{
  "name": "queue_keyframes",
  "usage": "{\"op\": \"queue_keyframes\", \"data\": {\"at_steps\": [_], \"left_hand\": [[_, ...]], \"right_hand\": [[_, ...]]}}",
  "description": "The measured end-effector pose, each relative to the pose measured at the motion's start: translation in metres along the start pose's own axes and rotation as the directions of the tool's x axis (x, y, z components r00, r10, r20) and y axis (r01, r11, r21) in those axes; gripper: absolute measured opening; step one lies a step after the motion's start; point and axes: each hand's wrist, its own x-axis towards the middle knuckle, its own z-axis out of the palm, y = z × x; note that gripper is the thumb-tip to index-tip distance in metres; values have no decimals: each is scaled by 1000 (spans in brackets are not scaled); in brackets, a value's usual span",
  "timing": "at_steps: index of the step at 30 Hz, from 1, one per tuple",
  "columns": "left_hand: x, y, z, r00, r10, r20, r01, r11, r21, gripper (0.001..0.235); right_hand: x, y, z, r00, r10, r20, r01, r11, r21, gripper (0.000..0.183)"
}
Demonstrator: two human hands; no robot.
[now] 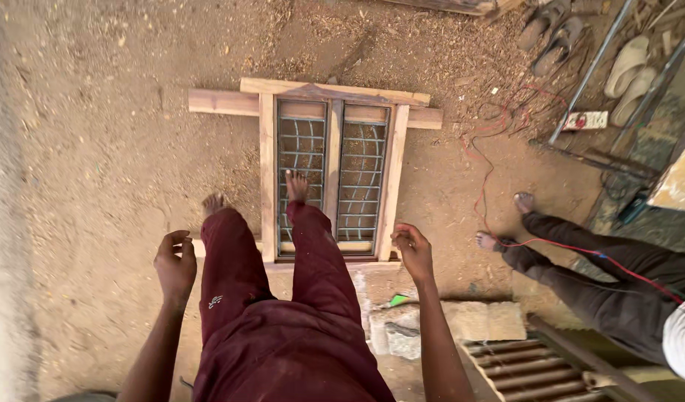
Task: The person uses a handheld electric planer to smooth the edges of a wooden frame with a metal grille. They then reposition the frame and use an angle grinder with a sanding disc to further smooth the wooden surfaces.
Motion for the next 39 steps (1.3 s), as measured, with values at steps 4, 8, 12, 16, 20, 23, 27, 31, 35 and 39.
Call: {"op": "queue_keyframes", "data": {"at_steps": [4, 8, 12, 16, 20, 23, 27, 31, 35, 39], "left_hand": [[93, 29, 0, 932, 279, 232, -300, 952, 58, 21], [197, 51, 34, 714, 494, 497, -618, 778, 114, 16], [292, 68, 75, 330, 575, 749, -909, 406, 90, 15], [331, 76, 95, 187, 408, 894, -949, 310, 57, 17], [325, 68, 127, 23, 250, 968, -984, 179, -22, 16], [308, 49, 155, -36, 76, 996, -995, 89, -43, 15], [300, -5, 206, -178, -40, 983, -979, -96, -182, 22], [308, -94, 311, -402, 1, 916, -876, -293, -384, 31], [331, -190, 439, -516, 59, 854, -777, -451, -438, 37], [348, -247, 501, -521, 258, 814, -818, -423, -390, 38]], "right_hand": [[-31, 87, 35, 940, 292, -177, -251, 942, 222, 22], [-88, 163, 109, 753, 533, -385, -274, 787, 553, 22], [-164, 187, 274, 538, 713, -449, -261, 648, 715, 22], [-205, 163, 430, 560, 814, -153, -550, 503, 667, 23], [-211, 128, 515, 642, 746, -178, -477, 570, 669, 21], [-196, 115, 532, 582, 765, -276, -346, 539, 768, 21], [-137, 132, 547, 533, 749, -393, -380, 627, 680, 22], [-25, 221, 552, 578, 658, -482, -450, 750, 484, 21], [96, 344, 552, 653, 523, -547, -511, 838, 191, 36], [159, 408, 573, 579, 507, -638, -592, 800, 97, 52]]}}
